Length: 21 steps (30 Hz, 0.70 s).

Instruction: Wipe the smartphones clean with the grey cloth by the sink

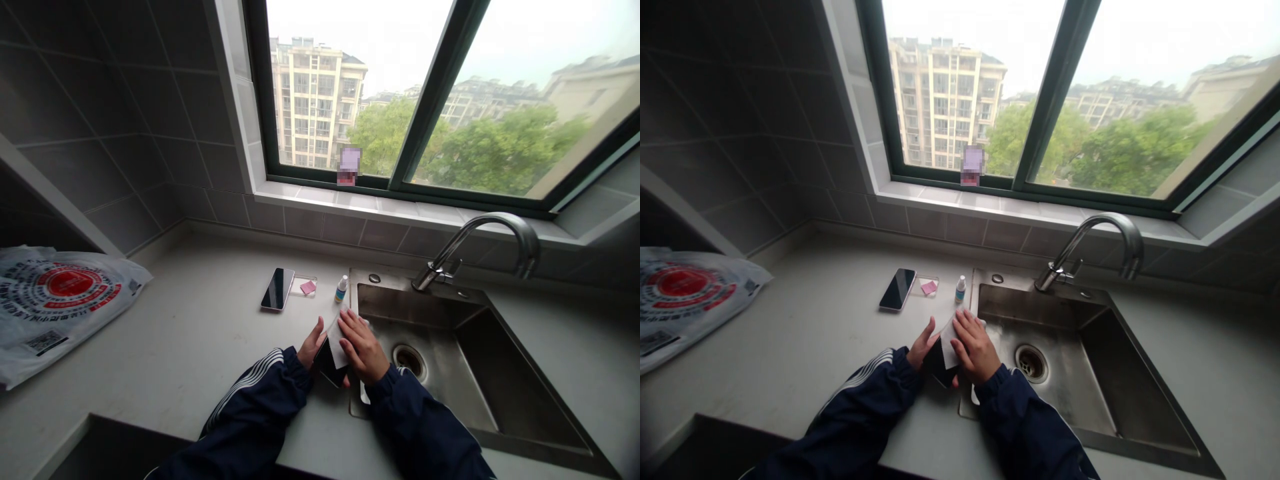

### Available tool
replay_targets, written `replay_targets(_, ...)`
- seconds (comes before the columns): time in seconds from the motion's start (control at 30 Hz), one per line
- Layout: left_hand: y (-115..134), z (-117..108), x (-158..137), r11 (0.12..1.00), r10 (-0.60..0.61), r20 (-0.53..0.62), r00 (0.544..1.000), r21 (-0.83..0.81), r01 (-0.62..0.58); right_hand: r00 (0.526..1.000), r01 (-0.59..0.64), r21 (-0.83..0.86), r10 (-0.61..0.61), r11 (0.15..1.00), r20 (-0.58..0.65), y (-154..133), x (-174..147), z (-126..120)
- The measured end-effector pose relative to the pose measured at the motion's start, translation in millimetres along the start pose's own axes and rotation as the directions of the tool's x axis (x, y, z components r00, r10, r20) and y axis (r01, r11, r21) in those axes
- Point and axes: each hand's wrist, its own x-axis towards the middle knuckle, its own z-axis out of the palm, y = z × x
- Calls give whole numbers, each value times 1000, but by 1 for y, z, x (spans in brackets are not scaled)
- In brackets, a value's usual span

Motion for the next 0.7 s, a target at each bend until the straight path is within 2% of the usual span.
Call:
replay_targets(0.17, 0, -3, 4, 998, 6, -13, 1000, -57, -7, 986, 124, 61, -130, 990, 103, -21, 1, 2)
replay_targets(0.4, 3, -10, 2, 997, -5, -58, 998, -83, 0, 953, 242, 148, -263, 959, 147, -45, 0, 0)
replay_targets(0.53, 8, -13, 2, 998, -3, -32, 999, -69, 1, 952, 267, 177, -288, 947, 108, -52, -1, -2)
replay_targets(0.7, 10, -10, 3, 999, 3, -30, 1000, -40, -4, 969, 246, 173, -248, 954, -10, -53, -3, -3)
